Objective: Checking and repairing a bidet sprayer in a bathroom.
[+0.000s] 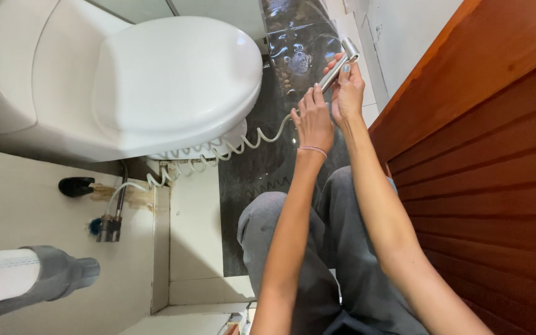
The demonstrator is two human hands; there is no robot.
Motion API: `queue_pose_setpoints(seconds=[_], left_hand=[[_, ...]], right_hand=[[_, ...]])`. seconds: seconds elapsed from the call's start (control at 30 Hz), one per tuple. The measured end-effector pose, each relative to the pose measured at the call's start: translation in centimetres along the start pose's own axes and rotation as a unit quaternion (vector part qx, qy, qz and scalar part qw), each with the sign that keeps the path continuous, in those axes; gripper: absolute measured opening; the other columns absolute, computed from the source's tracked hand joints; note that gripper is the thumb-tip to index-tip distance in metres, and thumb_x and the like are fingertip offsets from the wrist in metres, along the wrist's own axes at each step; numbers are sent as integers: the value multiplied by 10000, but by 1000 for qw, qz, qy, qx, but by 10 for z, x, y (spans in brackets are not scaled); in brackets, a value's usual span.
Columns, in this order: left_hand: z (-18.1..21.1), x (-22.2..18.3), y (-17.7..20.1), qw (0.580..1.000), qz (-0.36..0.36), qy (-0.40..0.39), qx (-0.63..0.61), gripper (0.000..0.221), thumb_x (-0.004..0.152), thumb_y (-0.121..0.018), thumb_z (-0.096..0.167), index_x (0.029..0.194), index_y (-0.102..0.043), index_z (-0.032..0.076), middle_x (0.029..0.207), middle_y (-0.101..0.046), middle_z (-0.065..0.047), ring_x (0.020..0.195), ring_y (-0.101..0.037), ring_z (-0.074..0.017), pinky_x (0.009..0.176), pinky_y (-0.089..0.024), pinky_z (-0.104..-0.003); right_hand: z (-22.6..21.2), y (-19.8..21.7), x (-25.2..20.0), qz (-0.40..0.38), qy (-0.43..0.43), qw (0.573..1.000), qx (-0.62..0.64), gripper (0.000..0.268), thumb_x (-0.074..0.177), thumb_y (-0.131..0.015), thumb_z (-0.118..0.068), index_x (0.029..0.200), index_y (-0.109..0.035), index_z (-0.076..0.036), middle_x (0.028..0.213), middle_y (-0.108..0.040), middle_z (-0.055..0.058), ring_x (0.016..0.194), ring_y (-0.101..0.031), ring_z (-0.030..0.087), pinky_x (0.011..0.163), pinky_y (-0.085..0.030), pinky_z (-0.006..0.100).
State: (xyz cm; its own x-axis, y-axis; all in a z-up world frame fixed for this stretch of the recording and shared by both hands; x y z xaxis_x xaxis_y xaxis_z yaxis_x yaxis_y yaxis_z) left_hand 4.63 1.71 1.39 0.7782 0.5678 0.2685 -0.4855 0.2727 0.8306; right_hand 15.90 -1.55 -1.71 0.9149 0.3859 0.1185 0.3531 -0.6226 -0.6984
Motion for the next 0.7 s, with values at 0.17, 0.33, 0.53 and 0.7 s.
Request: queue_pose_setpoints(seconds=[0.17, 0.33, 0.53, 0.7], left_hand=[[6, 1, -4, 1000, 8, -17, -7, 572, 903, -603, 52, 1457, -468, 10, 1474, -522, -167, 1382, -495, -337, 1116, -347, -642], [9, 1, -13, 999, 19, -25, -15, 544, 916, -592, 46, 1449, -482, 16, 1475, -538, -154, 1391, -499, -326, 1129, -341, -648], [9, 1, -8, 999, 38, -6, -4, 446, 935, -643, 213, 1293, -535, -30, 1390, -558, -202, 1347, -517, -353, 1100, -357, -648], [8, 0, -1, 999, 26, 31, 24, 417, 943, -644, 273, 1229, -550, -16, 1266, -603, -187, 1260, -580, -350, 1088, -400, -609]], right_hand=[[1, 14, 3, 13, 6, 999, 34, 275, 1112, -449, -165, 1300, -572, -7, 1090, -645, 78, 1013, -651, 179, 998, -575, 345], [6, 25, 6, 37, 10, 998, 47, 280, 1103, -447, -171, 1303, -566, -15, 1078, -651, 81, 1000, -656, 184, 982, -575, 343], [21, 26, 8, 27, -11, 1000, 9, 260, 1116, -458, -175, 1267, -579, -1, 1056, -647, 83, 984, -663, 187, 957, -592, 343], [26, 19, 4, -27, -32, 999, 21, 253, 1115, -466, -172, 1276, -578, -11, 1036, -645, 84, 971, -660, 188, 907, -578, 332]])
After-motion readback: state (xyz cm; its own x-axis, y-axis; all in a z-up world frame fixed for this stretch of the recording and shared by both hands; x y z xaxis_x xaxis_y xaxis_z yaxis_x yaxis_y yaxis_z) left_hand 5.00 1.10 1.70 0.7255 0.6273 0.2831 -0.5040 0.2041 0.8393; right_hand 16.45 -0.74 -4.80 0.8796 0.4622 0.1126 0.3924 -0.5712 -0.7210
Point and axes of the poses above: each hand's wrist, its own x-axis towards the middle knuckle, its own y-axis out of the back of the hand, z = x × y, the point moved 2 cm from there along x, towards the middle knuckle
